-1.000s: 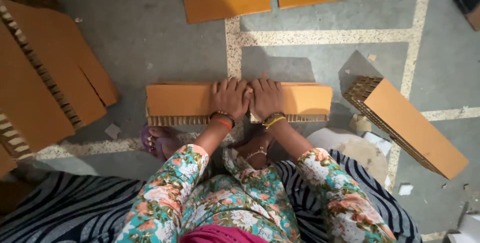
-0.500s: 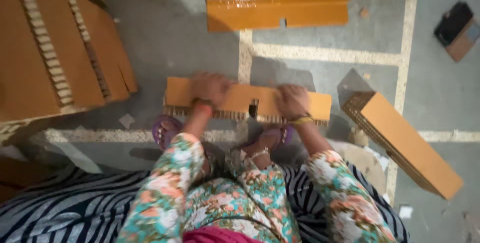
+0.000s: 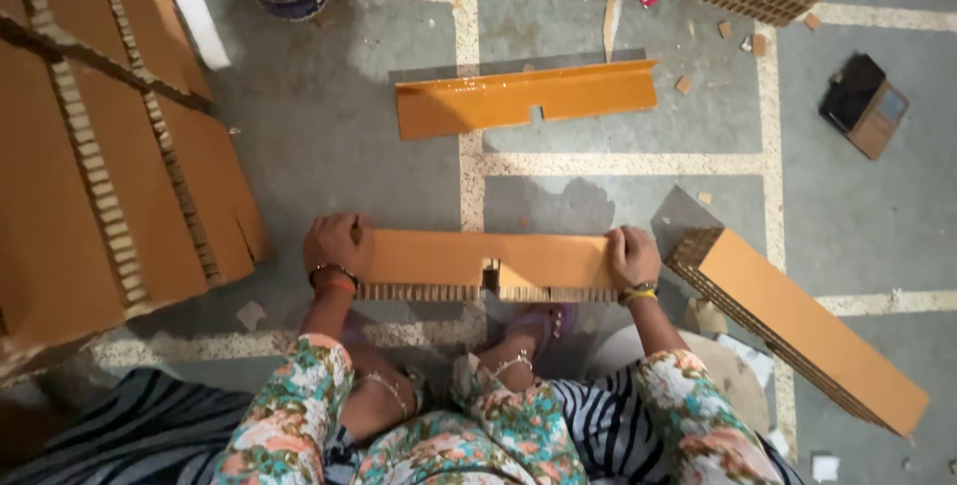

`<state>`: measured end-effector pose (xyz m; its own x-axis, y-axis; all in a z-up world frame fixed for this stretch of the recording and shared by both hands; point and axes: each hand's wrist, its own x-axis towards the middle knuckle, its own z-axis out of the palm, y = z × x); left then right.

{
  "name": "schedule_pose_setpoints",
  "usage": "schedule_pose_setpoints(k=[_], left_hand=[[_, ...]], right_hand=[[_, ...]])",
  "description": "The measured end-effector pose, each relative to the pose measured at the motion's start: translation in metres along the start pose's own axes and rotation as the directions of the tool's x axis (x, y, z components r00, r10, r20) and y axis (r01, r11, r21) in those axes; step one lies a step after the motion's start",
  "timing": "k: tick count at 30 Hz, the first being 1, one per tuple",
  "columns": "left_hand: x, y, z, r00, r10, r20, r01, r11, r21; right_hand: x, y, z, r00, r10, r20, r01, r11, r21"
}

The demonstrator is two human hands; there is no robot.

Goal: The person sits on the floor and assembles flat cardboard pieces into box-like structures. They fold the cardboard along pre-scored lines, interlock the flaps, and press the edges to secure the shape. The person handles multiple pieces, stacking some finished units and continuing to assemble others.

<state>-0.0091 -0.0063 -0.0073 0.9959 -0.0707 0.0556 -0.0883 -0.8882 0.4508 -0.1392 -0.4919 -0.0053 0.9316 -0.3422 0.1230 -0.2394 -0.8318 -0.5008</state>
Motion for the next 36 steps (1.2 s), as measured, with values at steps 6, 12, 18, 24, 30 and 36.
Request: schedule_pose_setpoints(k=[6, 12, 18, 24, 30, 36], left_hand=[[-0.003, -0.022, 0.019, 0.779, -0.083, -0.622, 0.312, 0.911, 0.27], [-0.018, -0.061, 0.015, 0.838, -0.449, 0.312, 0.545, 0.643, -0.538], [-0.035, -0.074, 0.026, 0.978, -0.151, -0.146, 0.056, 0.86, -0.508], [-0.032, -0.02, -0.011, 0.919, 0.378, 0.111, -0.391, 0.91, 0.14], [-0.019, 0.088, -0.003, 0.673, 0.386, 0.631, -0.572, 0.812, 0.113], [-0.041, 0.096, 0.034, 0.776, 0.509, 0.373, -0.565, 0.823, 0.052]], right_hand=[[-0.005, 0.016, 0.01, 0.878, 0.449, -0.164, -0.443, 0.893, 0.072], [-0.015, 0.006, -0.018, 0.885, 0.441, -0.151, -0.321, 0.811, 0.488], [-0.026, -0.002, -0.017, 0.937, 0.337, -0.093, -0.297, 0.907, 0.299], [-0.029, -0.043, 0.011, 0.946, -0.318, 0.065, 0.307, 0.812, -0.496], [-0.022, -0.167, 0.047, 0.771, -0.455, 0.445, 0.56, 0.817, -0.135], [-0.022, -0.184, 0.067, 0.755, -0.452, 0.476, 0.553, 0.829, -0.089]])
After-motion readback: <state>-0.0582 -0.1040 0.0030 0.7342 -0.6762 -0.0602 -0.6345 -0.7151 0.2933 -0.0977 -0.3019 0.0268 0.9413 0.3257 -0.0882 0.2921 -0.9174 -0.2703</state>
